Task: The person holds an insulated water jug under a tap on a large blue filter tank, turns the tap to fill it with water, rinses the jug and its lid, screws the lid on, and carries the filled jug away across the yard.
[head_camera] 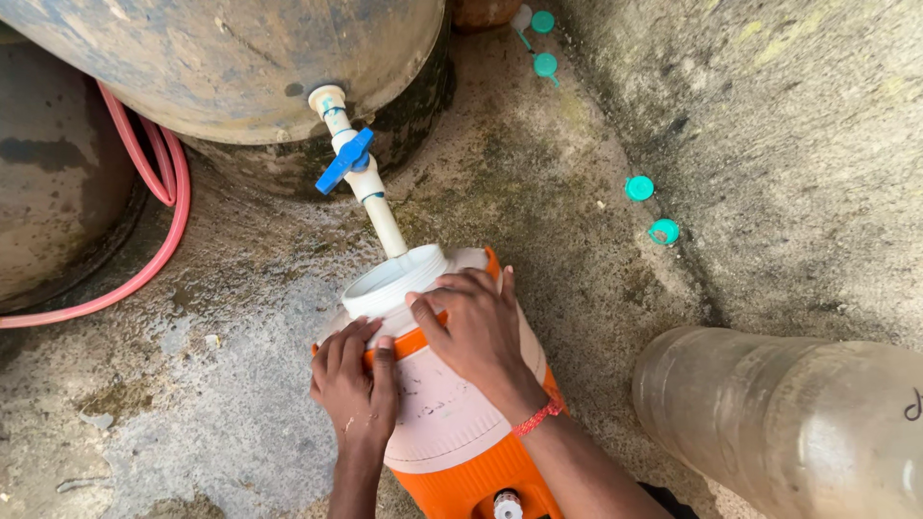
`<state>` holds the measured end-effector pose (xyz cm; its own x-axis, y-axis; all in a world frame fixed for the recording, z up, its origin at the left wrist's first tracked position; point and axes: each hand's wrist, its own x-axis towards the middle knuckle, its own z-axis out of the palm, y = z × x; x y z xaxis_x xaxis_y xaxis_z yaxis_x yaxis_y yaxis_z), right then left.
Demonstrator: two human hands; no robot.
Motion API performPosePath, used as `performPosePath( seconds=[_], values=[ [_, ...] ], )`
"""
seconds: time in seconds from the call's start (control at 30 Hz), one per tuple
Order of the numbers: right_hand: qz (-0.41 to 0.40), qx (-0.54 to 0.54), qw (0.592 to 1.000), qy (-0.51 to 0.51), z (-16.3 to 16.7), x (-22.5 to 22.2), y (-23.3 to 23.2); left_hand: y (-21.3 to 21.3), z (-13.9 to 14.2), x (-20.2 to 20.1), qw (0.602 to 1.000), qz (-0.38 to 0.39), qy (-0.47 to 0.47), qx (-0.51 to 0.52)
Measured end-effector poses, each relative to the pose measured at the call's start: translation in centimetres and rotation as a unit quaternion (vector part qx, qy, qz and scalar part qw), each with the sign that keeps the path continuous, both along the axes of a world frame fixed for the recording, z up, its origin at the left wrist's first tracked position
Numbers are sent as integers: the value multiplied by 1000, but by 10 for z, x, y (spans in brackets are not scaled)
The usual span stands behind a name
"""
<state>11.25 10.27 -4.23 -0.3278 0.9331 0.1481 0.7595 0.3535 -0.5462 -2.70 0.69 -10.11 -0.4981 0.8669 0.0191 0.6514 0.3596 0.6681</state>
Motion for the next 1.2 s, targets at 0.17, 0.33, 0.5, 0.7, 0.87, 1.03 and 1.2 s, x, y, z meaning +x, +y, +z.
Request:
performPosePath(
  seconds=[0.17, 0.33, 0.5, 0.7, 0.87, 1.03, 1.2],
  values=[
    [-42, -72, 997, -3, -4, 16, 13, 2, -2, 2, 996, -85, 2, 39],
    [72, 101, 991, 40, -10, 20, 17, 10, 4, 0, 991, -115, 30, 55],
    [101, 71, 992, 16, 0, 13, 16, 8, 21, 2, 1000, -24, 6, 0],
    [-80, -147, 983, -71, 18, 30, 20, 7, 30, 1, 993, 20, -53, -105],
    [11, -34, 998, -54, 9, 30, 20, 7, 27, 5, 990, -72, 59, 110],
    [81, -29, 996, 24, 7, 24, 17, 6, 31, 2, 987, -28, 133, 91],
    [-39, -162, 978, -125, 19, 27, 21, 4, 38, -2, 998, -26, -44, -47]
  ],
)
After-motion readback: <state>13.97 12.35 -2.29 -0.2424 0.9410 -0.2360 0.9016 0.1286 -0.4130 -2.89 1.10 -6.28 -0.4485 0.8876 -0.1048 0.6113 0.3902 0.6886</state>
